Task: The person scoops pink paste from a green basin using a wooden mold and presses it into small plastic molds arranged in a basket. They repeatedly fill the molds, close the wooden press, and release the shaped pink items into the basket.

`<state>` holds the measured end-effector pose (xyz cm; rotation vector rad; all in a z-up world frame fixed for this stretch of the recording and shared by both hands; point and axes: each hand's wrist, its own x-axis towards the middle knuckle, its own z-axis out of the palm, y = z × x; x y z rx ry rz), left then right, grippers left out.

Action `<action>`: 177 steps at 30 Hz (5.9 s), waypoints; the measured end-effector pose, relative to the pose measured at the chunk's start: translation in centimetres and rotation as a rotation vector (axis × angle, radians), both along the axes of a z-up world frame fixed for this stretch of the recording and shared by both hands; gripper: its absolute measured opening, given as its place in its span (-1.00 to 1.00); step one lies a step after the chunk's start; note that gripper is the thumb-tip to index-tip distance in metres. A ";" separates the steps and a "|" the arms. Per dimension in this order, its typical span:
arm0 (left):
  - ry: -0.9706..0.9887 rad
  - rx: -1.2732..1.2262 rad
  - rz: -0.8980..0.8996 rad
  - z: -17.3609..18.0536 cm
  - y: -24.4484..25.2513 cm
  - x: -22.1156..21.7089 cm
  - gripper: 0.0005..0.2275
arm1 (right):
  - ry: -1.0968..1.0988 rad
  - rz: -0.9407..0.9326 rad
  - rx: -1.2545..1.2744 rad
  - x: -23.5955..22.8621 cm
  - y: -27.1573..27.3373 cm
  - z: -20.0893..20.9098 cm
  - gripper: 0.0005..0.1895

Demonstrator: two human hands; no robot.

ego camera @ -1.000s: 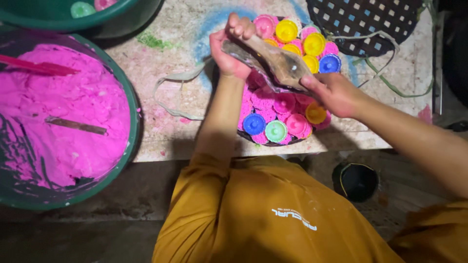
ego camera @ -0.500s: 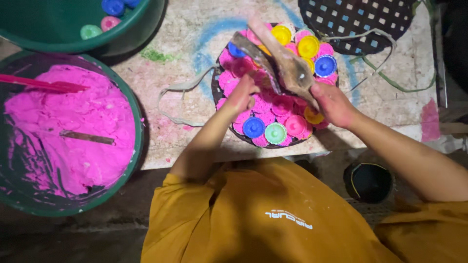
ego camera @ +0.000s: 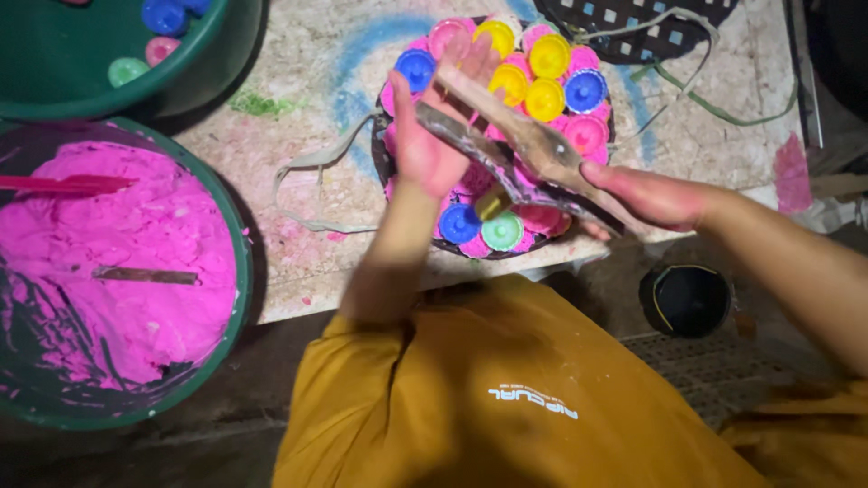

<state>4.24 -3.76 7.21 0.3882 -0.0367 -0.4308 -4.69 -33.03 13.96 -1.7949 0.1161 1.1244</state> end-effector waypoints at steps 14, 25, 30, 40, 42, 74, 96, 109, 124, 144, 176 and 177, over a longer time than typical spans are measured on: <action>0.132 -0.448 0.172 -5.6 -4.3 2.5 -0.60 | -0.359 0.082 -0.561 1.1 3.9 2.5 -0.20; 0.140 -0.314 0.234 -5.5 -3.3 3.3 -0.60 | -0.417 0.039 -0.545 0.5 6.0 2.8 -0.36; 0.220 -0.338 0.257 -5.7 -5.0 3.3 -0.65 | -0.420 0.126 -0.725 1.3 5.1 3.4 -0.31; 0.287 -0.237 0.287 -4.6 -4.1 4.2 -0.62 | -0.491 0.046 -0.617 0.9 6.0 2.9 -0.37; 0.304 -0.200 0.322 -4.5 -4.4 4.1 -0.63 | -0.489 0.060 -0.661 1.1 5.8 3.2 -0.37; 0.075 0.853 -0.458 -8.6 -3.9 -3.1 -0.14 | -0.899 -0.331 -0.244 -2.1 -1.9 -6.8 -0.35; -1.032 0.985 -0.370 20.7 4.9 -18.0 -0.82 | -1.703 0.932 0.207 -4.5 9.7 17.6 -0.47; -0.742 1.413 -0.389 24.2 25.0 -27.9 -0.69 | -0.492 1.327 0.723 -3.0 27.9 17.2 -0.61; -0.030 1.100 0.351 9.1 43.6 -31.9 -0.80 | -2.601 1.336 0.078 6.4 49.6 21.9 -0.73; 0.093 1.209 1.271 -4.1 51.4 -21.3 -0.84 | -1.254 1.287 -0.602 9.6 61.2 5.0 -0.75; -0.067 1.904 1.235 0.0 51.3 -21.8 -0.78 | -0.873 1.485 -0.260 2.2 59.6 4.1 -0.55; -0.062 1.894 1.251 0.7 51.6 -21.7 -0.78 | -0.850 1.485 -0.263 1.9 58.8 5.0 -0.55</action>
